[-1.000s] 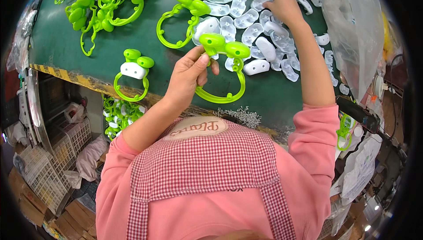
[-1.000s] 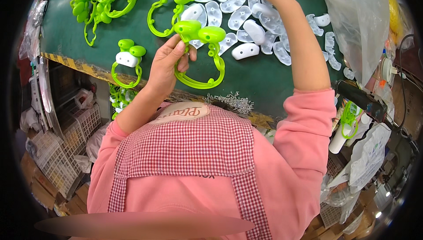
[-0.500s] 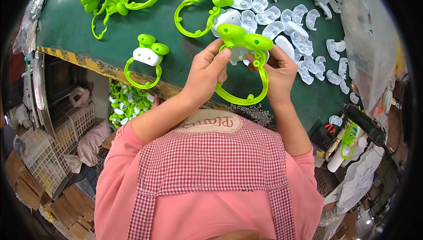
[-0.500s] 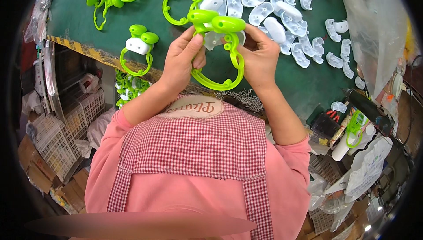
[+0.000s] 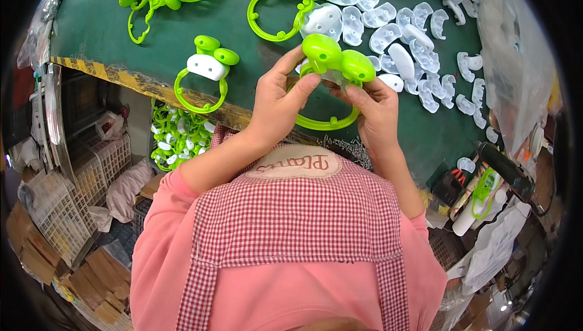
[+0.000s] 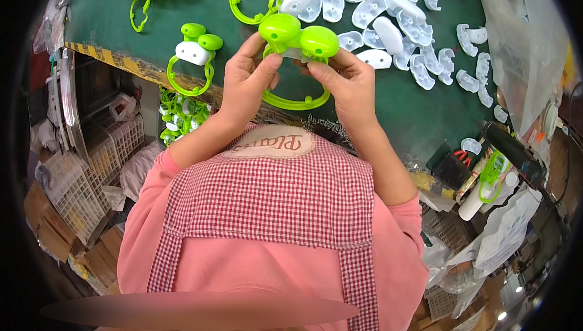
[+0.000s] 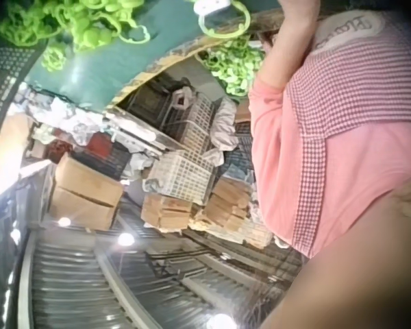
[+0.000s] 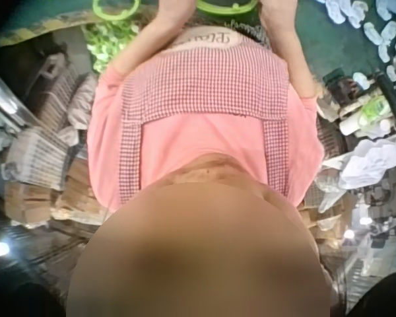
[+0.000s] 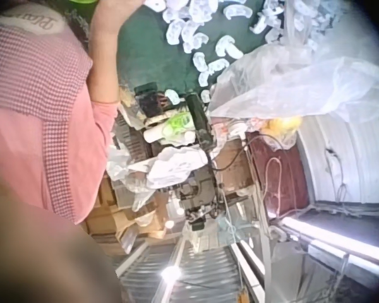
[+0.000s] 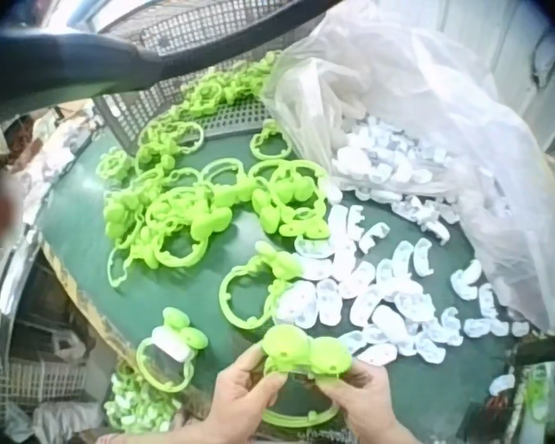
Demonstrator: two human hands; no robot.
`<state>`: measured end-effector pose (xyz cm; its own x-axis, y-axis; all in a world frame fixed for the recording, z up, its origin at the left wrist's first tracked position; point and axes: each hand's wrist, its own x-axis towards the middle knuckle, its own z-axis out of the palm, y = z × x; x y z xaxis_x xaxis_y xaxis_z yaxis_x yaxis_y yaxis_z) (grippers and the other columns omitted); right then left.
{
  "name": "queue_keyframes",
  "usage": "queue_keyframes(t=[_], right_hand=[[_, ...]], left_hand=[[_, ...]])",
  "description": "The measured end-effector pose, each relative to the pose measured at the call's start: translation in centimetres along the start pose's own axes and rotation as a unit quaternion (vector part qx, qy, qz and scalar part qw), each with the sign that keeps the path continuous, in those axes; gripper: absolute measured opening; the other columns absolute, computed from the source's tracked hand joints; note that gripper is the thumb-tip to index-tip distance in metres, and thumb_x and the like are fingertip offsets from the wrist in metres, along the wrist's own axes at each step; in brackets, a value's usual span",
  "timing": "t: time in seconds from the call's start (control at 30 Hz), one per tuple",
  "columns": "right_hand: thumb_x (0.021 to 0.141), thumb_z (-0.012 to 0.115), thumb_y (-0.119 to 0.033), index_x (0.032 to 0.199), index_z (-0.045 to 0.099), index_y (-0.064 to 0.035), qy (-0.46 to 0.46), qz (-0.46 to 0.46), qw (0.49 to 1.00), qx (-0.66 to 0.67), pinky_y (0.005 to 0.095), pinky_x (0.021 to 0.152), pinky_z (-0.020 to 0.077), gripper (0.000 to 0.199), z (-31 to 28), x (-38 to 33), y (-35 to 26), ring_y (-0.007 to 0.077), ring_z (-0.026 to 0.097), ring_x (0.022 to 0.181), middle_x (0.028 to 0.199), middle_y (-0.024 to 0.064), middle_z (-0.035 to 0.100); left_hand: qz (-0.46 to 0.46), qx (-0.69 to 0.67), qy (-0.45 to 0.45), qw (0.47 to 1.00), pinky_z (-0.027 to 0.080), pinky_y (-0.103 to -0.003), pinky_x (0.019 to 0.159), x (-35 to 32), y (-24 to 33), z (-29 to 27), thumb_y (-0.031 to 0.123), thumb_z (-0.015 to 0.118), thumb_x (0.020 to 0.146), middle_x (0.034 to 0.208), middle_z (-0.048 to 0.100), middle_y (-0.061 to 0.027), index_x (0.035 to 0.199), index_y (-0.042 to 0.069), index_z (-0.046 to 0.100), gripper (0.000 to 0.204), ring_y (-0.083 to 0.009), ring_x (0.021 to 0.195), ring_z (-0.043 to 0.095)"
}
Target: The person assembles green and white pacifiers by inserting the white silicone nipple into the green plastic frame and using a handheld rotary tool to smooth or trim the edges. The person handles multiple pacifier frames and nipples, placing finished units aside.
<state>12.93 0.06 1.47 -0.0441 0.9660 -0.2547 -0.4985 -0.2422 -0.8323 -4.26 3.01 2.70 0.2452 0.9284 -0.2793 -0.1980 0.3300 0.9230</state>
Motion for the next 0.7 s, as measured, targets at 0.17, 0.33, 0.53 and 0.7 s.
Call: queue_keyframes(t=[0.17,0.33,0.53,0.7], right_hand=[[0.089,0.068,-0.008,0.114,0.063,0.0061,0.052,0.023,0.998,-0.031,0.0327,0.081,0.0553,0.03,0.9,-0.4,0.3,0.0203,0.067,0.094,0.107,0.0127,0.068],[0.085,0.07,-0.009,0.11,0.066,0.0001,0.027,-0.099,0.957,-0.273,0.0315,0.077,0.0531,0.027,-1.1,-0.9,0.4,0.022,0.067,0.084,0.102,0.0106,0.069],[0.067,0.078,-0.006,0.11,0.068,-0.0085,-0.064,-0.318,0.588,-0.741,0.04,0.085,0.0471,0.044,-4.2,2.2,-2.0,0.0295,0.062,0.094,0.114,0.0031,0.066],[0.075,0.072,0.001,0.129,0.053,-0.0064,0.068,-0.213,0.869,-0.441,0.035,0.082,0.0531,0.058,-2.7,0.0,-0.5,0.022,0.064,0.093,0.109,0.0089,0.063]], left_hand=[[-0.142,-0.046,-0.057,0.987,0.036,-0.018,0.052,-0.3,-0.7,-2.1,0.026,0.059,0.096,0.097,0.066,0.0006,0.134,0.001,0.051,0.046,-0.0004,0.059,0.043],[-0.204,-0.133,-0.086,0.966,0.032,-0.022,0.051,-0.9,-0.5,-3.0,0.026,0.055,0.098,0.07,0.05,0.0053,0.131,0.003,0.05,0.04,-0.0029,0.05,0.033],[-0.217,-0.147,-0.029,0.964,0.034,-0.021,0.052,-2.3,-1.3,-4.5,0.025,0.053,0.099,0.11,0.062,-0.0008,0.132,0.004,0.047,0.04,-0.0039,0.049,0.032],[-0.236,-0.113,-0.01,0.965,0.034,-0.022,0.052,-2.4,-1.3,-3.7,0.025,0.053,0.099,0.105,0.061,0.0026,0.13,0.004,0.049,0.038,-0.0039,0.049,0.031]])
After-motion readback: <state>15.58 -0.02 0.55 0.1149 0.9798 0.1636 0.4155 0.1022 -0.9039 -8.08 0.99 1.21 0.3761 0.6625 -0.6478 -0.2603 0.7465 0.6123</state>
